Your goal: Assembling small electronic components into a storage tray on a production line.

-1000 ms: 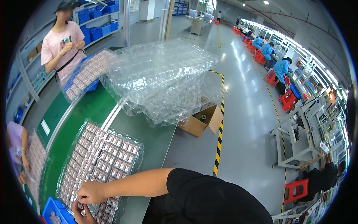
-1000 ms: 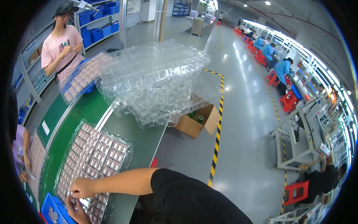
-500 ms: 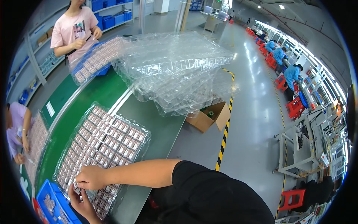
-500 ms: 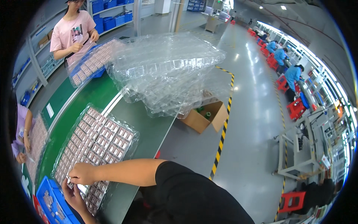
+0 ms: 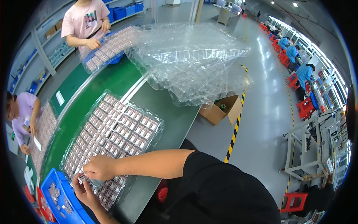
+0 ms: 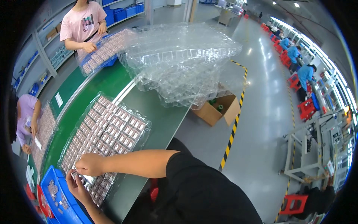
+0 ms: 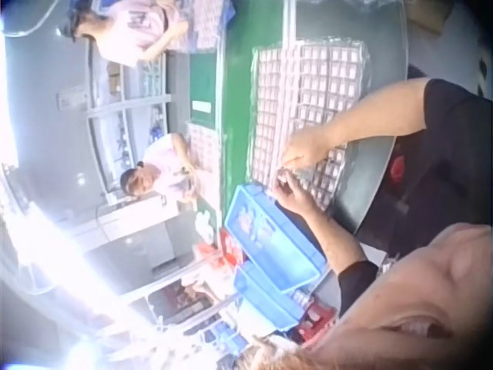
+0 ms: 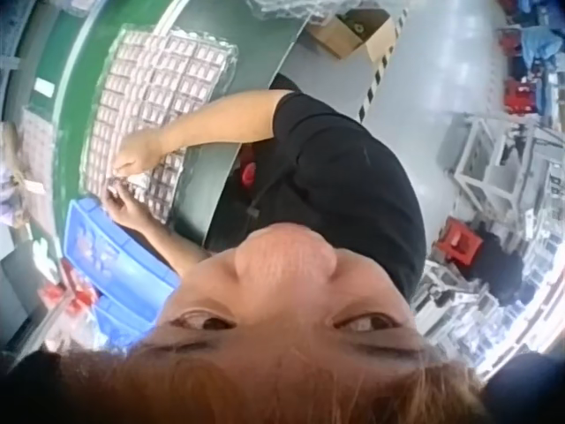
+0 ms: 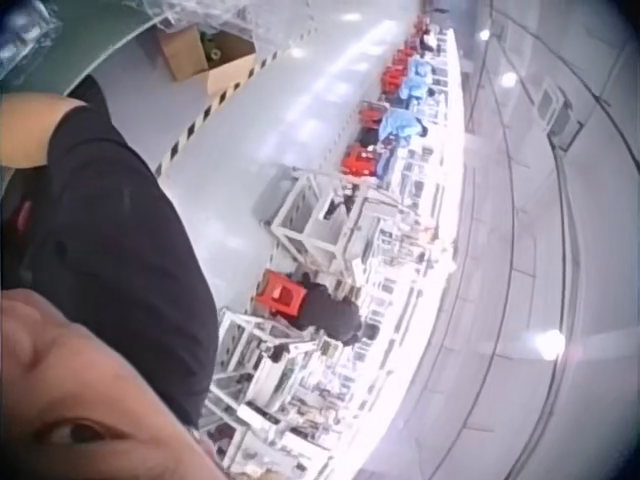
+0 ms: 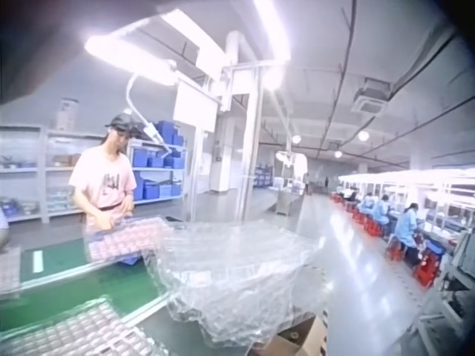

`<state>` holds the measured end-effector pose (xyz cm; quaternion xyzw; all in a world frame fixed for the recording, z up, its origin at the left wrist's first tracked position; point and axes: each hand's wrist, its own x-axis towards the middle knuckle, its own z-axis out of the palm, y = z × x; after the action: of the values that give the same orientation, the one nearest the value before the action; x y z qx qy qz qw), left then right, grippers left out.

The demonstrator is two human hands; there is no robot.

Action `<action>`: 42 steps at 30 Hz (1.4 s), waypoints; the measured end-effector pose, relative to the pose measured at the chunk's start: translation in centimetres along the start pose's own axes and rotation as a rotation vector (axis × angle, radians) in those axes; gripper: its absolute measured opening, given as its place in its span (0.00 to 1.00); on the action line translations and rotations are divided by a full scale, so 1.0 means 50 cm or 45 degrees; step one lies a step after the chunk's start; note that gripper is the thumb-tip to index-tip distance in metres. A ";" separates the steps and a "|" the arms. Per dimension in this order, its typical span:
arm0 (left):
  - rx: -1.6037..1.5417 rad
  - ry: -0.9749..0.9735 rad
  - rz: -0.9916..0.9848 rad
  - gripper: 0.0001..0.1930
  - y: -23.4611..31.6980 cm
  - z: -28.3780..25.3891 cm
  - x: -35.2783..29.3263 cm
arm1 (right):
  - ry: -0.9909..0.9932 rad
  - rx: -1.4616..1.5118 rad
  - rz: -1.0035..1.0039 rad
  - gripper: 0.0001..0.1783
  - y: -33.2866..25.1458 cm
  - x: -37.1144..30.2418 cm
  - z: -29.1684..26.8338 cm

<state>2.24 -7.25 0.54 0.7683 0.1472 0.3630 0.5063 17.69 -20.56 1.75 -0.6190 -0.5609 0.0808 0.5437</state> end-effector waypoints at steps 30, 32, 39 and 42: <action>0.228 -0.129 -0.052 0.17 0.056 0.039 -0.024 | 0.160 -0.089 -0.134 0.06 -0.025 -0.023 -0.021; 0.205 -0.098 -0.047 0.19 0.049 0.034 -0.035 | 0.145 -0.075 -0.129 0.06 -0.040 -0.025 -0.021; -0.004 -0.116 -0.209 0.18 0.094 0.058 -0.006 | 0.032 -0.104 -0.133 0.06 -0.021 -0.013 -0.059; -0.195 -0.128 -0.299 0.18 0.098 0.063 0.005 | 0.028 -0.017 -0.063 0.04 -0.030 0.000 -0.070</action>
<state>3.96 -11.39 4.26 0.7220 0.1826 0.2725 0.6092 19.24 -22.92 4.28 -0.6094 -0.5704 0.0569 0.5477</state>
